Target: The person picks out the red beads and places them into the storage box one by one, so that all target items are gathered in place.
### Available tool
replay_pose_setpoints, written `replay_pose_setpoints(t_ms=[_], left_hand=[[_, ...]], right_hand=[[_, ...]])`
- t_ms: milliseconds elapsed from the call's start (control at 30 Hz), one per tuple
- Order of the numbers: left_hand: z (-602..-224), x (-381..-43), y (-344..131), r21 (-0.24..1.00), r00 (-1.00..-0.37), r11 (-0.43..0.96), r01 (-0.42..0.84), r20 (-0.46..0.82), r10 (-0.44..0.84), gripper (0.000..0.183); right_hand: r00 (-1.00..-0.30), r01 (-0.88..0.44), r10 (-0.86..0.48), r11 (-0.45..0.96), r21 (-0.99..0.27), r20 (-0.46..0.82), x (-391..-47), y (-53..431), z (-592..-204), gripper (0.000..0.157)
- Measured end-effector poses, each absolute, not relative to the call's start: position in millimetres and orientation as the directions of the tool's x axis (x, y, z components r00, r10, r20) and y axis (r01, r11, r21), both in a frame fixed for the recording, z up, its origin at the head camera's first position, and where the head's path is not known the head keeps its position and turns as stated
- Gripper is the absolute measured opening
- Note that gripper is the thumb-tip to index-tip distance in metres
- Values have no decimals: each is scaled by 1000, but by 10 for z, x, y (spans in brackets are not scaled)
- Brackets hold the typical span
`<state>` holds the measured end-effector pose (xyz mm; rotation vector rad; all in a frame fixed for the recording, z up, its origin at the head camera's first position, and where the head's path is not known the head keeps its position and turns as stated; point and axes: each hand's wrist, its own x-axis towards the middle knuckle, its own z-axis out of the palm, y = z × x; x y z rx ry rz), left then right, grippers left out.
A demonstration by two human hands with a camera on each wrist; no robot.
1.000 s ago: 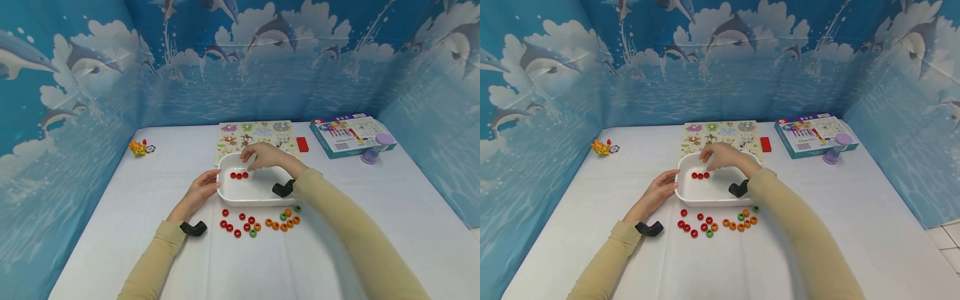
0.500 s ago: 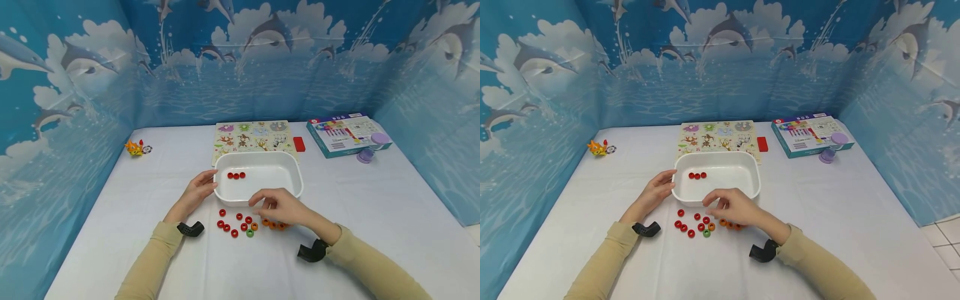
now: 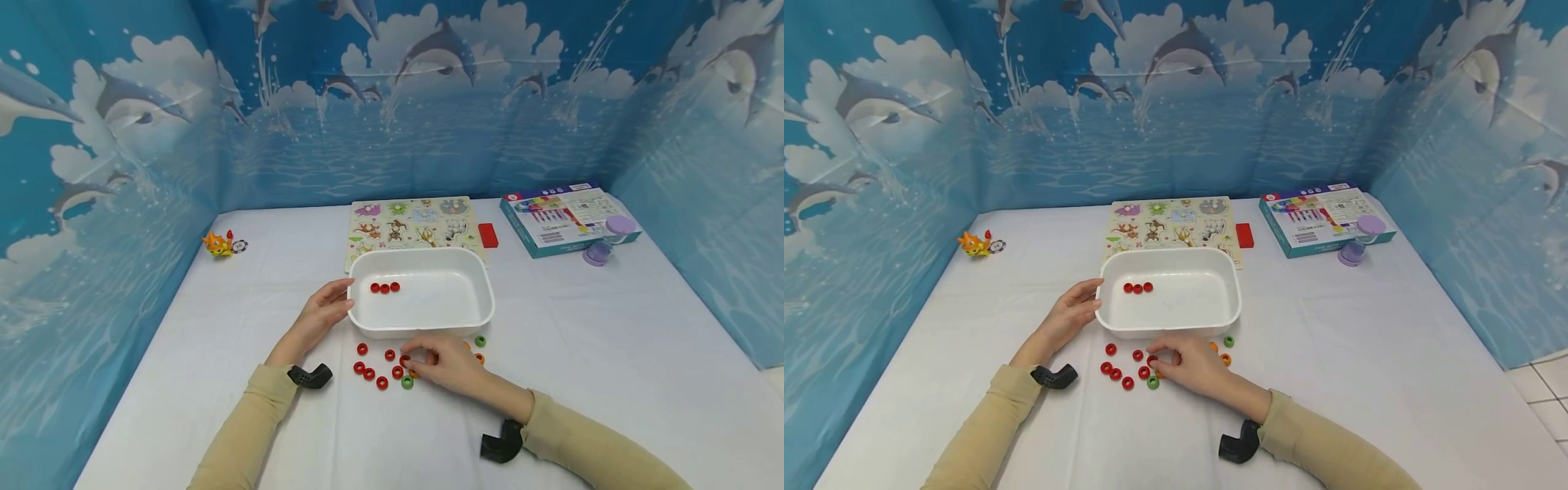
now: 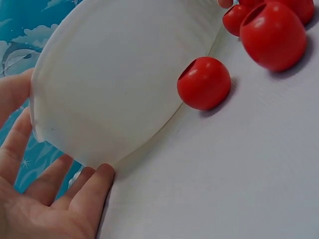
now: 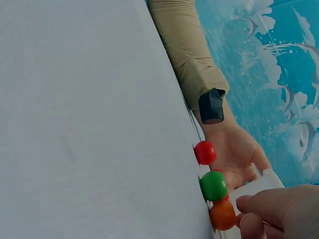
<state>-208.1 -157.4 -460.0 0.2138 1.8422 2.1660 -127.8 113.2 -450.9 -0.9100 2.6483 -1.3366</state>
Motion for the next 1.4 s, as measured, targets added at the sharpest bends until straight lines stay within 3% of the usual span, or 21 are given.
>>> replay_pose_setpoints(t_ms=[300, 600, 800, 967, 1100, 1267, 1400], left_hand=[[-4610, -2082, -1580, 982, -944, -153, -111, -56, 325, 55], [-4629, -2087, -1590, 982, -947, -146, -120, -69, 314, 54], [-4620, -2092, -1587, 984, -944, -130, -122, -74, 320, 52], [-4609, -2095, -1587, 985, -941, -111, -135, -92, 326, 50], [-4602, -2099, -1587, 989, -939, -85, -123, -88, 332, 51], [-4584, -2093, -1585, 988, -938, -100, -116, -75, 339, 51], [-4593, -2087, -1583, 984, -940, -123, -126, -79, 330, 51]], right_hand=[[-829, -509, -523, 559, -654, 198, -1286, 1074, -4497, 20], [-863, -421, -489, 559, -714, 126, -1281, 1034, -4471, 19], [-860, -437, -486, 539, -719, 158, -1247, 1037, -4454, 16], [-802, -510, -543, 410, -756, 247, -1183, 1066, -4300, 20], [-718, -587, -591, 229, -777, 368, -1209, 1114, -4048, 23], [-622, -698, -591, 120, -706, 513, -1489, 1169, -3639, 28], [-593, -723, -609, 113, -682, 527, -1837, 1181, -3367, 26]])
